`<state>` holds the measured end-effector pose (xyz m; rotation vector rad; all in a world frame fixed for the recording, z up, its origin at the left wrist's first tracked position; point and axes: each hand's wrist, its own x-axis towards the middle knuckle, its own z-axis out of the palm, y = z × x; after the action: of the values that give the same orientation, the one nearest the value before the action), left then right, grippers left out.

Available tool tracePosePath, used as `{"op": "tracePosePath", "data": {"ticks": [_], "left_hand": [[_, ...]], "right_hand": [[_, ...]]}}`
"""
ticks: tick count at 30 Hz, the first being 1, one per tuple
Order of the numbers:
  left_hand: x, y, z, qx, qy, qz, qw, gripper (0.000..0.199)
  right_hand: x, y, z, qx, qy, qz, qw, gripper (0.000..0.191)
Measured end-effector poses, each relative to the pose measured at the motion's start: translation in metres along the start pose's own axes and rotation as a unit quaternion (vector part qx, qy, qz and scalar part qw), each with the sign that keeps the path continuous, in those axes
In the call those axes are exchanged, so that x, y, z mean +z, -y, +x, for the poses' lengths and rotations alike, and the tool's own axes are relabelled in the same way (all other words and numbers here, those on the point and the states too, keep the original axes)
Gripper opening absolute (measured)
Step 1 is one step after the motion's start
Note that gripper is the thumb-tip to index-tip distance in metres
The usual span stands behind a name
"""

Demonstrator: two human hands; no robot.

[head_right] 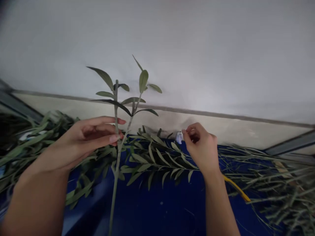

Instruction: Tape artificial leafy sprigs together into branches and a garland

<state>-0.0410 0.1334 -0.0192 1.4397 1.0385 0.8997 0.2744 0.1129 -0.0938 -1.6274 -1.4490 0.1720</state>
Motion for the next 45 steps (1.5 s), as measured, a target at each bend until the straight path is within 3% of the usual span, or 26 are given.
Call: {"op": "tracePosePath", "data": {"ticks": [2, 5, 8, 12, 15, 20, 24, 26, 29, 34, 39, 43, 45], "left_hand": [[-0.015, -0.003, -0.006, 0.008, -0.008, 0.020, 1.000, 0.036], [-0.034, -0.005, -0.014, 0.020, -0.017, 0.049, 0.998, 0.032], [-0.047, -0.004, -0.020, 0.015, 0.000, 0.061, 0.998, 0.028], [-0.054, -0.003, -0.025, 0.031, 0.042, 0.055, 0.997, 0.024], [-0.055, -0.003, -0.026, 0.044, 0.051, 0.046, 0.997, 0.021], [-0.056, -0.002, -0.027, 0.068, 0.056, 0.042, 0.995, 0.022], [-0.055, -0.003, -0.027, 0.077, 0.049, 0.053, 0.994, 0.024], [-0.053, -0.005, -0.028, 0.085, 0.047, 0.059, 0.994, 0.025], [-0.049, -0.008, -0.030, 0.099, 0.049, 0.063, 0.992, 0.027], [-0.030, -0.009, -0.026, 0.110, 0.052, 0.054, 0.991, 0.028], [0.005, -0.006, -0.010, 0.101, 0.077, 0.060, 0.990, 0.031], [0.034, -0.003, 0.000, 0.100, 0.073, 0.067, 0.990, 0.037], [0.046, -0.001, 0.003, 0.092, 0.081, 0.067, 0.990, 0.038]], "right_hand": [[0.010, 0.021, -0.006, -0.026, 0.008, 0.003, 1.000, 0.012], [0.037, 0.054, -0.017, -0.093, 0.123, 0.013, 0.988, 0.007], [0.072, 0.086, -0.030, -0.188, 0.260, 0.016, 0.947, 0.008], [0.116, 0.117, -0.049, -0.290, 0.382, -0.004, 0.877, 0.012], [0.139, 0.127, -0.061, -0.295, 0.434, -0.067, 0.849, 0.004], [0.149, 0.127, -0.063, -0.244, 0.442, -0.085, 0.859, 0.010], [0.139, 0.124, -0.039, -0.122, 0.444, 0.083, 0.884, 0.008], [0.130, 0.121, -0.024, -0.038, 0.456, 0.186, 0.870, 0.006], [0.112, 0.112, -0.005, 0.035, 0.461, 0.274, 0.843, 0.014], [0.061, 0.086, 0.001, 0.083, 0.312, 0.396, 0.860, 0.017], [-0.001, 0.051, -0.010, 0.089, 0.226, 0.416, 0.877, 0.009], [-0.041, 0.037, -0.013, 0.054, 0.167, 0.301, 0.937, 0.013], [-0.053, 0.040, -0.014, 0.042, 0.168, 0.258, 0.951, 0.020]]}}
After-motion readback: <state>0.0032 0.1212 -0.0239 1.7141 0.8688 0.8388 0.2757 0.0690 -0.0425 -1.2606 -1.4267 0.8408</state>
